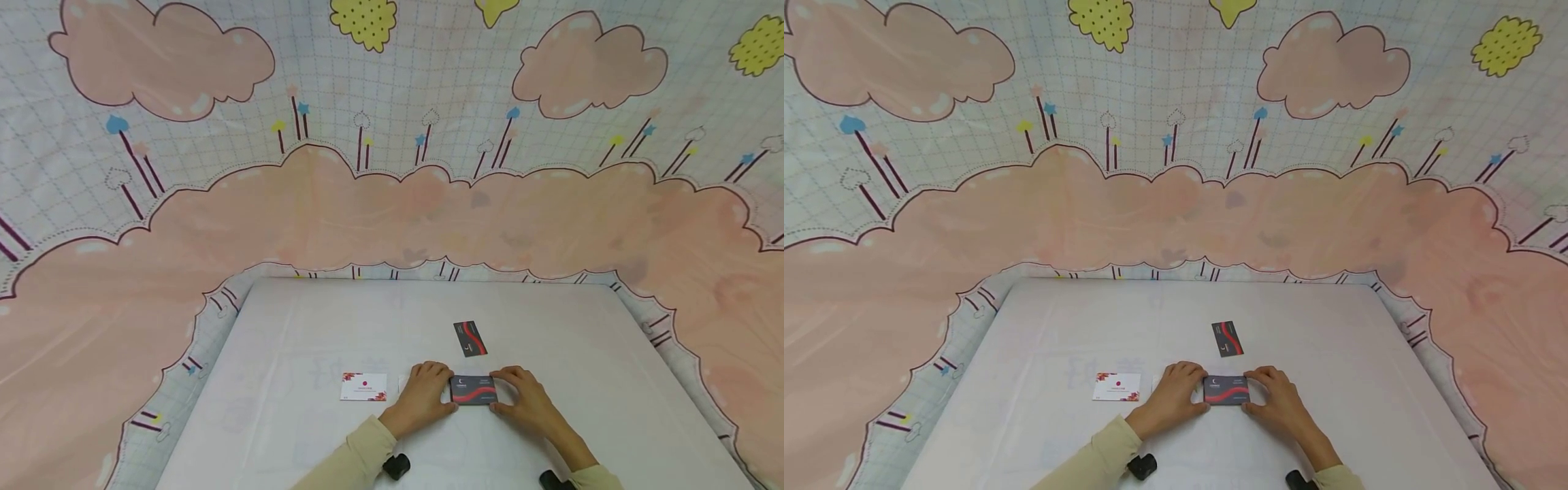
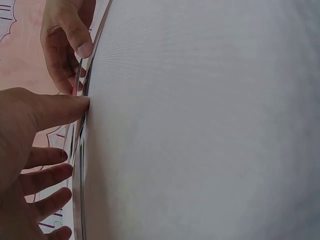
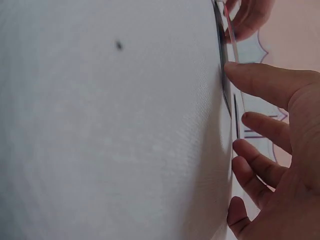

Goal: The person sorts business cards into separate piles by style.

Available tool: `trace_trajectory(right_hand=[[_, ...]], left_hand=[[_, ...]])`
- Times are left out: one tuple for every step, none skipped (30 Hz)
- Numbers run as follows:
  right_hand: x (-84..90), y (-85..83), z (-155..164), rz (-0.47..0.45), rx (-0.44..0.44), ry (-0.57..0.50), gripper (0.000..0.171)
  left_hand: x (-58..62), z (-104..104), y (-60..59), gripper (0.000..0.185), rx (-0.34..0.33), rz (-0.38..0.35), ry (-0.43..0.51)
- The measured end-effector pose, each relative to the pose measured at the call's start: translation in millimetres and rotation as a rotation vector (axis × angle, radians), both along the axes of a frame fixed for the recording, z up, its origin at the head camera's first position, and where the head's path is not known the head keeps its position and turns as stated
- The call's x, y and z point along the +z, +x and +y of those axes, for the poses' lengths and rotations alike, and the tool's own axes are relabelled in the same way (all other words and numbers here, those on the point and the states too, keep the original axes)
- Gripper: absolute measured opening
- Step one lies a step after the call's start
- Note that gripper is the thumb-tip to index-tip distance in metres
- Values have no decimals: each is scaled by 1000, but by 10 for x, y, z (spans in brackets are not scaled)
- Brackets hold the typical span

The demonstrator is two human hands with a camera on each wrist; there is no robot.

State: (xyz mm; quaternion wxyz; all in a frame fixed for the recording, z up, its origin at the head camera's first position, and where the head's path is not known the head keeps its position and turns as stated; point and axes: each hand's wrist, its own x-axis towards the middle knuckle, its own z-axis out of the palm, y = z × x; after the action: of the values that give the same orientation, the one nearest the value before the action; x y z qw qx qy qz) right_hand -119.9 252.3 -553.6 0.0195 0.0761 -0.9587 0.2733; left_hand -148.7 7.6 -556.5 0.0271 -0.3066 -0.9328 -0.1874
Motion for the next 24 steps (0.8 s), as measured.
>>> trace_trajectory(right_hand=[[-4, 0, -5, 6, 1, 6, 55], [-11, -3, -8, 12, 3, 11, 55], [-18, -5, -11, 20, 3, 13, 55], [-24, -8, -14, 27, 4, 16, 55], [-28, -9, -19, 32, 5, 18, 55], [-32, -10, -21, 37, 5, 18, 55], [-36, -11, -22, 39, 4, 21, 55], [-38, -13, -24, 40, 4, 24, 54], [-40, -13, -24, 39, 4, 27, 54], [-38, -14, -27, 37, 4, 30, 54], [-37, -15, -28, 34, 4, 34, 54], [-34, -16, -32, 30, 4, 34, 54], [-35, -16, -34, 26, 4, 42, 55], [-33, -15, -38, 22, 3, 44, 56], [-34, -12, -40, 17, 1, 49, 57], [-36, -11, -43, 14, -3, 51, 57], [-40, -8, -43, 13, -6, 57, 58], [-41, -6, -44, 10, -10, 56, 59], [-46, -5, -42, 8, -14, 61, 60], [-46, -2, -42, 7, -17, 58, 60], [-50, -4, -38, 6, -19, 61, 59], [-52, -2, -37, 3, -20, 57, 59], [-52, 1, -35, 0, -19, 56, 59], [-50, 1, -35, -7, -22, 48, 58]], left_hand=[[2, -2, 4, 53, 4, -8, -1], [4, -3, 8, 53, 6, -13, -1], [3, -4, 11, 53, 9, -16, -1], [1, -6, 13, 53, 10, -17, 2], [-2, -7, 13, 53, 11, -17, 3], [-7, -8, 13, 53, 11, -14, 6], [-10, -7, 12, 53, 13, -11, 5], [-13, -5, 11, 53, 14, -5, 7], [-17, -4, 12, 53, 15, 0, 8], [-18, -3, 10, 52, 18, 4, 5], [-15, -3, 9, 52, 20, 6, 4], [-12, -3, 12, 52, 23, 5, 0], [-10, -2, 14, 52, 25, 5, -2], [-7, -2, 17, 52, 26, 5, -2], [-3, -1, 20, 52, 26, 2, -4], [0, 0, 22, 52, 26, -1, -6], [0, 2, 23, 52, 26, -1, -4], [1, 4, 23, 52, 26, 0, -6], [2, 5, 22, 53, 25, 2, -3], [4, 5, 22, 53, 24, 1, -2], [7, 5, 22, 54, 23, 1, -2], [7, 4, 25, 55, 22, 1, 0], [9, 1, 28, 56, 21, -1, 1], [13, -3, 32, 56, 19, -2, 2]])
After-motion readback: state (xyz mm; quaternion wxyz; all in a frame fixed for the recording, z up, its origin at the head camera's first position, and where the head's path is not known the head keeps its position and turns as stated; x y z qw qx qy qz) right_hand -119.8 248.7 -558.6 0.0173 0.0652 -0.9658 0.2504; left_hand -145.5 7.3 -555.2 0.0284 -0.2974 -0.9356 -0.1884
